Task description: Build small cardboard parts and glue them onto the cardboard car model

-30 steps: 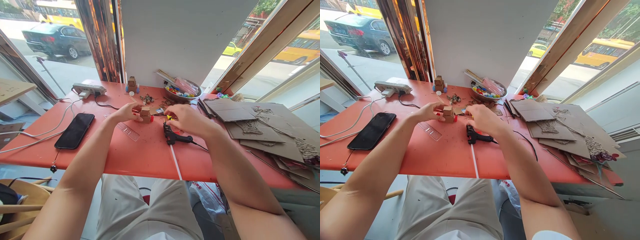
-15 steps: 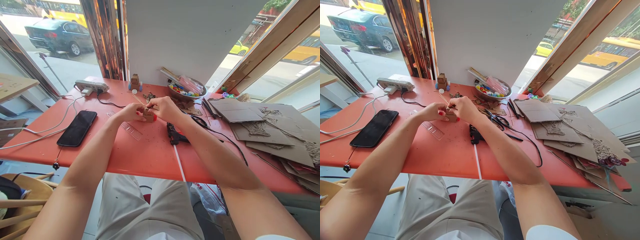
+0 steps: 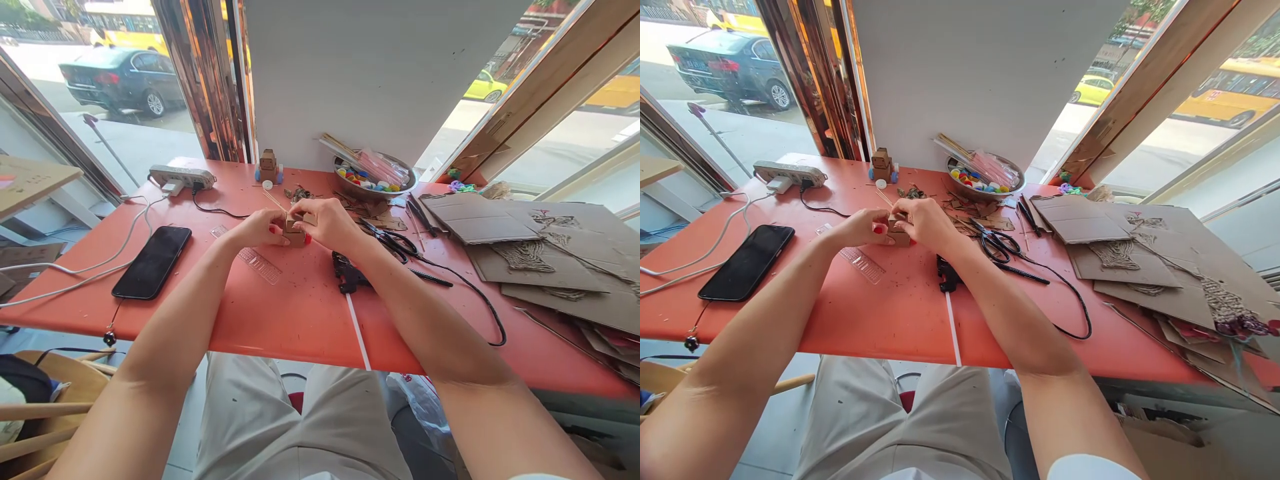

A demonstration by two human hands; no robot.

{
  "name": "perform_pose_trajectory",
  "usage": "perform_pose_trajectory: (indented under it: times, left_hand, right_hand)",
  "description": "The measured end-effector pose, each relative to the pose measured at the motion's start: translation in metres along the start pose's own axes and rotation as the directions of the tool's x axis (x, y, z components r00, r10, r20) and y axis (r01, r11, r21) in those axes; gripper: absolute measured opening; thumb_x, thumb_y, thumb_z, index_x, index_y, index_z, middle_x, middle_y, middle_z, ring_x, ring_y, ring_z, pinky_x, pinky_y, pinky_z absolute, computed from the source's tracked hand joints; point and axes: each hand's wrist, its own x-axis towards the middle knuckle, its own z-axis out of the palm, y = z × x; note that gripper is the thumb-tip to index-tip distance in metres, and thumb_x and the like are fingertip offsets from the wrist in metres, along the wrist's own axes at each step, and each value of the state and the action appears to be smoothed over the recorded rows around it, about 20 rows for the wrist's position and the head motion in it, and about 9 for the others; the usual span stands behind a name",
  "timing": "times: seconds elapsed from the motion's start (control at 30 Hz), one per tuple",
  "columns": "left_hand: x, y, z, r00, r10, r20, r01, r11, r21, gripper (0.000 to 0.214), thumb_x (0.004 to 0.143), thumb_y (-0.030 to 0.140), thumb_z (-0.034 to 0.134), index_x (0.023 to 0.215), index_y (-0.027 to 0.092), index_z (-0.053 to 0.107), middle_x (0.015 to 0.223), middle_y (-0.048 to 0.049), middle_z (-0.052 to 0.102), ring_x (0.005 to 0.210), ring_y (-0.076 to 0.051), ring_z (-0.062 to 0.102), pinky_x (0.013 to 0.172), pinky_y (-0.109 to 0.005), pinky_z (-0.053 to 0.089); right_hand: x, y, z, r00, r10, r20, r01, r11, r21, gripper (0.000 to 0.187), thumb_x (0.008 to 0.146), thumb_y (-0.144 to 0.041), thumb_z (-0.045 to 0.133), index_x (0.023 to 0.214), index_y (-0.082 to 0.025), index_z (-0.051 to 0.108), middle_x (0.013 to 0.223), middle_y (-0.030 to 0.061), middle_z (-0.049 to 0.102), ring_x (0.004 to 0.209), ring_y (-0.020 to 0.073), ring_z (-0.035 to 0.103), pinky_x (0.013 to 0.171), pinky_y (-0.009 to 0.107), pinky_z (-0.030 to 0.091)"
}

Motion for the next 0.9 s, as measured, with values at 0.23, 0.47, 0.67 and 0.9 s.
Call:
perform_pose_trajectory:
  times: [0.23, 0.47, 0.67, 0.9]
  left_hand:
    - [-0.001, -0.006, -0.004, 0.998, 0.001, 0.055, 0.002, 0.999, -0.046, 0.025, 0.059, 0.04, 0.078, 0.076, 0.024, 0.069, 0.074, 0.0038, 0.071, 0.074, -0.018, 0.061, 0.071, -0.028, 0.051]
    - [-0.001, -0.012, -0.007, 0.999, -0.014, 0.05, 0.018, 0.997, -0.077, 0.035, 0.063, 0.043, 0.078, 0.091, 0.023, 0.081, 0.089, -0.0023, 0.08, 0.091, -0.027, 0.071, 0.089, -0.037, 0.059]
    - [-0.005, -0.002, -0.011, 0.999, -0.022, -0.037, 0.02, 0.998, -0.059, 0.062, 0.061, 0.035, 0.075, 0.122, 0.026, 0.08, 0.121, -0.0049, 0.083, 0.117, -0.03, 0.072, 0.105, -0.039, 0.057]
    - [-0.007, 0.004, -0.01, 0.997, -0.07, -0.017, 0.071, 0.996, 0.058, 0.076, 0.064, 0.051, 0.081, 0.135, 0.026, 0.074, 0.125, -0.0045, 0.081, 0.123, -0.032, 0.07, 0.114, -0.046, 0.054]
  right_hand:
    - [-0.017, 0.019, -0.016, 0.998, 0.061, -0.03, -0.056, 0.987, 0.154, 0.042, 0.087, -0.015, 0.074, 0.128, -0.017, 0.074, 0.119, 0.0116, 0.083, 0.112, 0.0255, 0.078, 0.101, 0.038, 0.057]
    - [-0.016, 0.022, -0.02, 0.995, 0.098, -0.013, -0.095, 0.982, 0.163, 0.02, 0.088, -0.013, 0.069, 0.1, -0.018, 0.084, 0.096, 0.0062, 0.085, 0.089, 0.0212, 0.078, 0.087, 0.033, 0.06]
    - [-0.018, 0.008, -0.013, 0.986, 0.157, -0.063, -0.155, 0.987, 0.042, 0.032, 0.091, -0.006, 0.058, 0.102, -0.017, 0.086, 0.102, 0.0095, 0.085, 0.095, 0.0239, 0.078, 0.092, 0.033, 0.057]
    - [-0.019, 0.006, -0.009, 0.982, 0.159, -0.104, -0.159, 0.987, 0.009, 0.026, 0.094, -0.012, 0.061, 0.102, -0.019, 0.085, 0.101, 0.008, 0.085, 0.097, 0.024, 0.076, 0.089, 0.031, 0.053]
